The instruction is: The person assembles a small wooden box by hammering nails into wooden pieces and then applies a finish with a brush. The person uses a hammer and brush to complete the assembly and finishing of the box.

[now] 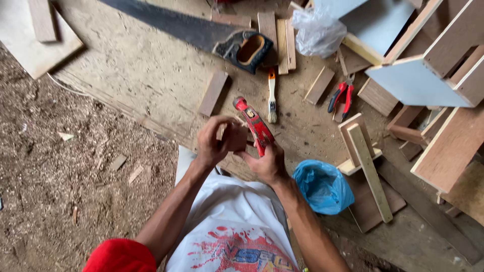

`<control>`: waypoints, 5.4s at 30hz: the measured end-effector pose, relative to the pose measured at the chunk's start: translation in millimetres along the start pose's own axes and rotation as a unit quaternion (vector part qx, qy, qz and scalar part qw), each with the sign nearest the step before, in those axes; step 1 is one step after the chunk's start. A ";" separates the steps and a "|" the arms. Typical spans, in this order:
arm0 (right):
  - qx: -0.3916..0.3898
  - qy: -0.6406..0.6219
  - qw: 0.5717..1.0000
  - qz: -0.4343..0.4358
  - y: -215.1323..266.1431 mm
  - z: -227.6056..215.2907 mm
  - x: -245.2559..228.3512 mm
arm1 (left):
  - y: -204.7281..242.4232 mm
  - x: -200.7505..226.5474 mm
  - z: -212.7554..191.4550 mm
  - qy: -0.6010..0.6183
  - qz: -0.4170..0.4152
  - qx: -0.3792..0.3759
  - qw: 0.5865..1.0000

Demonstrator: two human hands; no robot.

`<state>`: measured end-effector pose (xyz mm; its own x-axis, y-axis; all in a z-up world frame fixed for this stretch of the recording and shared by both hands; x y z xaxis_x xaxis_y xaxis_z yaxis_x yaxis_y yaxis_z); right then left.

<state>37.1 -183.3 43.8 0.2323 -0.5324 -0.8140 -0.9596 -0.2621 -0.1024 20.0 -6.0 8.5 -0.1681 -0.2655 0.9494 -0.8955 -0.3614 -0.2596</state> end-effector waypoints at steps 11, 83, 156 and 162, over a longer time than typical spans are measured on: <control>0.004 -0.006 0.999 0.037 10.8 10.1 4.3 | -5.5 9.9 -9.0 -0.064 0.096 -0.037 0.993; -0.044 0.068 0.995 -0.066 3.2 -10.4 8.3 | 2.1 -29.6 49.4 0.208 -0.270 0.032 0.940; 0.056 0.103 0.974 0.194 13.2 -42.5 -15.8 | -2.9 -47.8 63.8 0.048 -0.255 0.033 0.965; 0.078 0.049 0.980 0.174 -11.8 -20.0 -1.1 | -16.3 -26.1 56.1 0.128 -0.277 0.020 0.952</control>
<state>51.4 -195.7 57.4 -0.1061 -0.6447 -0.7570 -0.9944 0.0712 0.0787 62.1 -43.4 -22.0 0.2260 0.2000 0.9534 -0.8602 -0.4183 0.2917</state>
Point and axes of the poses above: each hand's wrist, its own y-axis away from the middle knuckle, its own z-axis out of the palm, x = y × z, the point moved 3 cm from there along -y, towards the middle knuckle, and after that the axes turned 8 degrees about x, right-handed, at the moved point
